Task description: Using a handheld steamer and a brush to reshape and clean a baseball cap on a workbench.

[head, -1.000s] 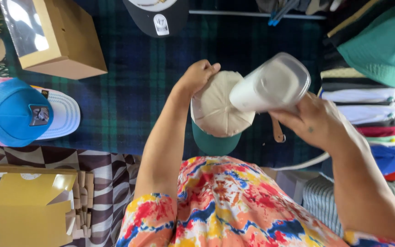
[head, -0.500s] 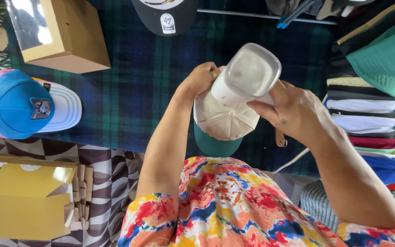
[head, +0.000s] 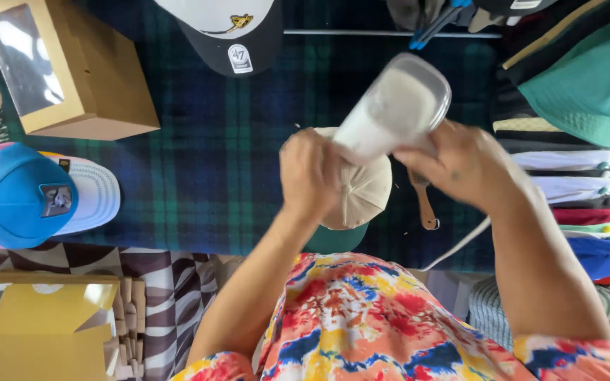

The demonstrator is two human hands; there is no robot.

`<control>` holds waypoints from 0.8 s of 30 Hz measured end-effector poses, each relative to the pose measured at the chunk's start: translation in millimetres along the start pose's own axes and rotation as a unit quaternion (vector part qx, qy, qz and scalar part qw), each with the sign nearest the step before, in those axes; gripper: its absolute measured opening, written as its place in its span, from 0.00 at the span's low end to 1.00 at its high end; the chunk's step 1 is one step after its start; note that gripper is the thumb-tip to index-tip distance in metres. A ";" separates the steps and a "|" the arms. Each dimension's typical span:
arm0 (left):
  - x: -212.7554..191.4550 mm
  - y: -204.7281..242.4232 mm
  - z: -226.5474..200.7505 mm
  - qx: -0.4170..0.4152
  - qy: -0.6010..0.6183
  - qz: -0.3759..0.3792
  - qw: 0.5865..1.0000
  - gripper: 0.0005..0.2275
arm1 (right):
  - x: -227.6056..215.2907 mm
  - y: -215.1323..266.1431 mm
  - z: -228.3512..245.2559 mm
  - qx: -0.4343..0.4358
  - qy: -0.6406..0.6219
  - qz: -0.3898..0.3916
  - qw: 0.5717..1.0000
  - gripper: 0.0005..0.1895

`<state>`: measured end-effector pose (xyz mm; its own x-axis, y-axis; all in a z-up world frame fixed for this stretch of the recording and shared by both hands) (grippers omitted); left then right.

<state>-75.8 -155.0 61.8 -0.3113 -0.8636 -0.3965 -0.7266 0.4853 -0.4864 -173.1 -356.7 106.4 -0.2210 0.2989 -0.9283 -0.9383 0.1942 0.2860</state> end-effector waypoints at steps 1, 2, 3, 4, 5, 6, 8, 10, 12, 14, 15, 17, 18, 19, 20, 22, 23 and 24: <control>5.1 12.1 -7.2 -0.003 -0.005 0.002 1.000 0.04 | -19.2 -15.5 9.0 -0.003 -0.005 0.003 1.000 0.25; 15.2 25.1 -16.8 0.013 -0.041 0.044 0.998 0.05 | -25.2 -28.7 6.3 0.085 -0.043 0.093 0.991 0.27; 27.0 36.9 -25.2 0.033 -0.072 0.086 0.993 0.08 | -32.5 -37.2 4.0 0.175 -0.078 0.180 0.965 0.31; 24.2 39.0 -26.1 0.034 -0.074 0.088 0.993 0.08 | -36.2 -45.2 3.9 0.175 -0.081 0.180 0.965 0.31; 23.6 38.0 -26.9 0.040 -0.089 0.084 0.992 0.07 | -34.6 -47.3 -3.5 0.231 -0.116 0.230 0.938 0.30; 23.3 36.7 -27.4 0.046 -0.104 0.080 0.990 0.06 | -33.5 -48.5 -9.7 0.283 -0.152 0.278 0.905 0.29; 26.9 37.0 -24.8 0.014 -0.121 0.075 0.990 0.07 | 1.3 -49.3 -46.7 0.292 -0.197 0.277 0.894 0.26; 25.1 35.0 -18.0 -0.013 -0.147 0.066 0.987 0.07 | 43.3 -45.1 -77.5 0.292 -0.245 0.272 0.883 0.26; 30.9 36.3 -8.6 -0.069 -0.189 0.104 0.974 0.15 | 94.2 -24.9 -107.4 0.310 -0.391 0.245 0.831 0.20; 36.8 35.9 -3.2 -0.042 -0.220 0.083 0.971 0.16 | 147.6 11.1 -131.6 0.301 -0.462 0.189 0.812 0.21; 39.4 34.7 -2.7 -0.014 -0.250 0.060 0.966 0.18 | 170.3 27.7 -144.4 0.288 -0.529 0.131 0.788 0.21; 41.2 24.9 9.9 -0.046 -0.264 0.104 0.958 0.20 | 185.2 53.4 -138.2 0.305 -0.549 0.111 0.770 0.23; 43.1 23.4 18.2 -0.078 -0.279 0.145 0.946 0.23 | 192.5 69.1 -134.5 0.319 -0.567 0.091 0.754 0.24; 43.7 17.5 22.6 -0.078 -0.279 0.146 0.946 0.23 | 201.1 81.6 -131.1 0.320 -0.567 0.091 0.754 0.24; 47.4 15.5 36.2 -0.139 -0.254 0.193 0.938 0.24 | 206.2 93.4 -129.4 0.320 -0.562 0.064 0.760 0.23; 51.3 10.3 57.2 -0.204 -0.229 0.233 0.923 0.26 | 198.8 108.1 -114.4 0.316 -0.555 0.040 0.769 0.22; 54.4 11.7 67.3 -0.232 -0.211 0.256 0.914 0.26 | 181.0 114.5 -103.4 0.303 -0.525 -0.004 0.796 0.19; 57.3 13.7 77.2 -0.260 -0.193 0.278 0.904 0.26 | 162.8 121.4 -91.7 0.288 -0.493 -0.048 0.819 0.17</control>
Point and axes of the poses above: each hand's wrist, its own y-axis away from the middle knuckle, its own x-axis out of the palm, z = x × y, the point moved 7 cm from there along -y, towards the middle knuckle, and after that the axes turned 10 degrees about y, right-handed, at the moved point
